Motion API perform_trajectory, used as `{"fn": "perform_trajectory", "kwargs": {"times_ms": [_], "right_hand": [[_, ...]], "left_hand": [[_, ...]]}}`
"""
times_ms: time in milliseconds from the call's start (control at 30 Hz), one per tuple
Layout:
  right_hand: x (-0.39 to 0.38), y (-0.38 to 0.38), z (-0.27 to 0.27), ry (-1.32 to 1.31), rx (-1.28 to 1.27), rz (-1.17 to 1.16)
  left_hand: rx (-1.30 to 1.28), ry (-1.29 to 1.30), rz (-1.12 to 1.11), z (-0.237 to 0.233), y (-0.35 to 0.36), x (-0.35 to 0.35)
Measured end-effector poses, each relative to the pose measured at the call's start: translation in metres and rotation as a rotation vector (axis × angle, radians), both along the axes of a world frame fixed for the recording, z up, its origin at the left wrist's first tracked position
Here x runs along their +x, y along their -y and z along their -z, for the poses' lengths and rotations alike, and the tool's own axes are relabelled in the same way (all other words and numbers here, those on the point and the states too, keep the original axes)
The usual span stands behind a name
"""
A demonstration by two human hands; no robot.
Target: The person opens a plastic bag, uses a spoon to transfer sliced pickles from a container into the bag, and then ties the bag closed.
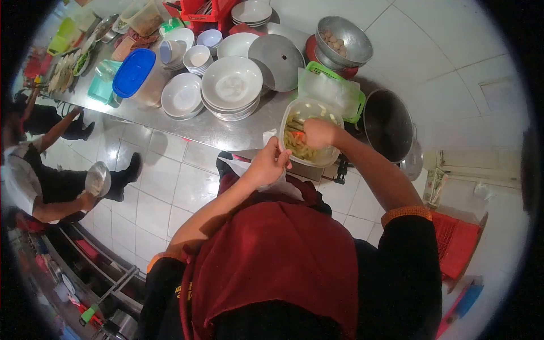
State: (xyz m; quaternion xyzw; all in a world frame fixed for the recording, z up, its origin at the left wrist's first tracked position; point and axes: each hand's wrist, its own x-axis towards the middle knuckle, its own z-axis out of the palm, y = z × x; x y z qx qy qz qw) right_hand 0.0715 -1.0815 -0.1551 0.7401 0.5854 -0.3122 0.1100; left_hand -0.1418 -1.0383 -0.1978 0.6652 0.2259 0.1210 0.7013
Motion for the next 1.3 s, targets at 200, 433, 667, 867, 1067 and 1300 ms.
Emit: {"fn": "perform_trajectory", "kwargs": {"times_ms": [200,433,667,867,1067,1300], "right_hand": [[0.015,0.002,0.025,-0.191,0.014,0.041],[0.021,-0.007,0.005,-0.236,0.050,-0.023],[0.005,0.013,0.021,-0.244,0.084,-0.006],[-0.013,0.022,0.015,-0.224,0.098,-0.013],[0.014,0.027,-0.029,-0.337,0.126,-0.099],[0.018,0.048,-0.049,-0.448,0.102,0.253]], "left_hand": [[0.001,-0.172,0.063,-0.014,-0.002,0.000],[-0.050,-0.029,0.014,-0.004,0.000,-0.002],[0.024,-0.009,0.013,0.001,-0.001,-0.003],[0.065,-0.007,0.021,0.005,-0.003,-0.002],[0.117,-0.008,-0.003,0.012,-0.007,-0.002],[0.532,-0.195,-0.244,-0.034,0.001,-0.010]]}}
